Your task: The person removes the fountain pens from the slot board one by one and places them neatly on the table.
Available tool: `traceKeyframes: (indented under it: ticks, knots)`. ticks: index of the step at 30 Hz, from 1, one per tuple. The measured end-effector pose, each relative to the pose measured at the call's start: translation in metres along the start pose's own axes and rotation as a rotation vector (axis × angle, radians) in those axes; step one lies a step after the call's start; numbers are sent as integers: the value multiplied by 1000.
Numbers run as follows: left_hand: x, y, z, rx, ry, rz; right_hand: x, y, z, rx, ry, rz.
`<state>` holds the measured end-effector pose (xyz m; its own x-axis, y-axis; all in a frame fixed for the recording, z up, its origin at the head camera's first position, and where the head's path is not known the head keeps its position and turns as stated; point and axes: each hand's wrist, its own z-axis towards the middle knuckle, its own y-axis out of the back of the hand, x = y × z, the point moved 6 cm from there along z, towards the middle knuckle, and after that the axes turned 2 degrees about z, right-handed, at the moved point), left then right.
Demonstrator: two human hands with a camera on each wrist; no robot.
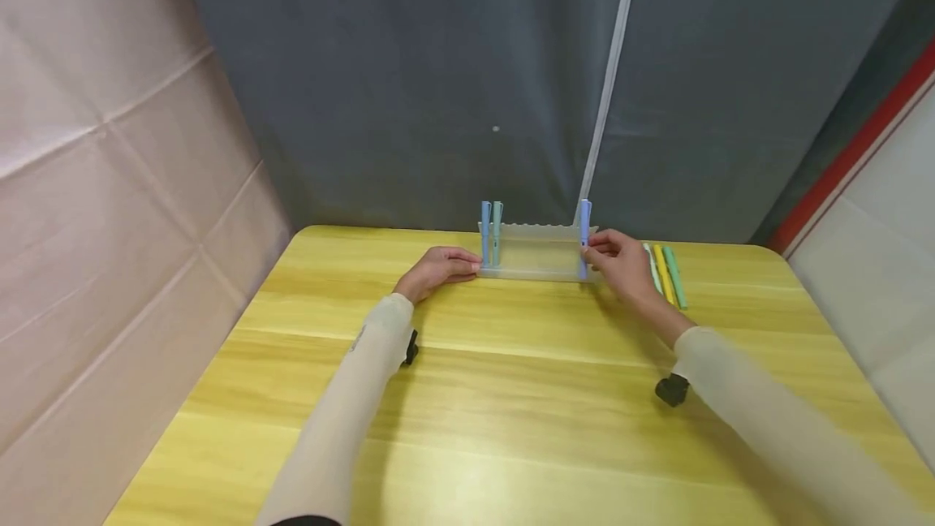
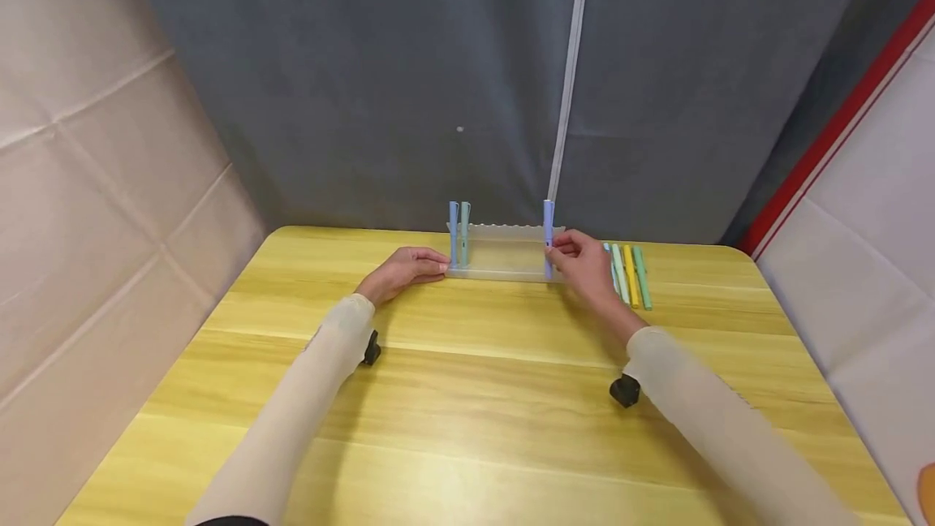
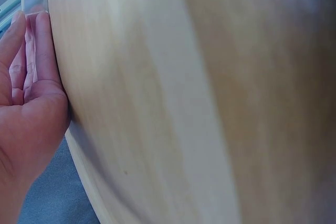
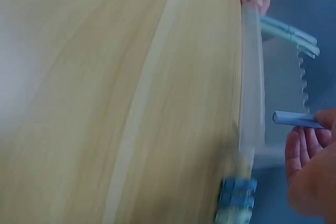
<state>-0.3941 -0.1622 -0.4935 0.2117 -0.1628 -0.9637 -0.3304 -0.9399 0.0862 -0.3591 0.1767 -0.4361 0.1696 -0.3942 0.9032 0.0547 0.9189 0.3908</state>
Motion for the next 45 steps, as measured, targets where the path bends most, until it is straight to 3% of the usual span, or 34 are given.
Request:
traceKeyframes:
  ticks: [8, 15, 29, 37, 45]
  knots:
    - [1, -2, 1, -11, 7, -11, -20, 48, -17, 61, -64, -89]
    - [-3, -12, 5, 13, -11, -18, -37, 84, -28, 58, -112, -159]
    - [-5, -18, -2, 11, 4, -28, -80, 141, -30, -23, -224, -254]
    - [-13, -22, -12, 22, 14, -25, -90, 156, -35, -13, -293, -393]
    - [-5, -18, -8, 2, 15, -14, -99, 153, -37, 1, -320, -388]
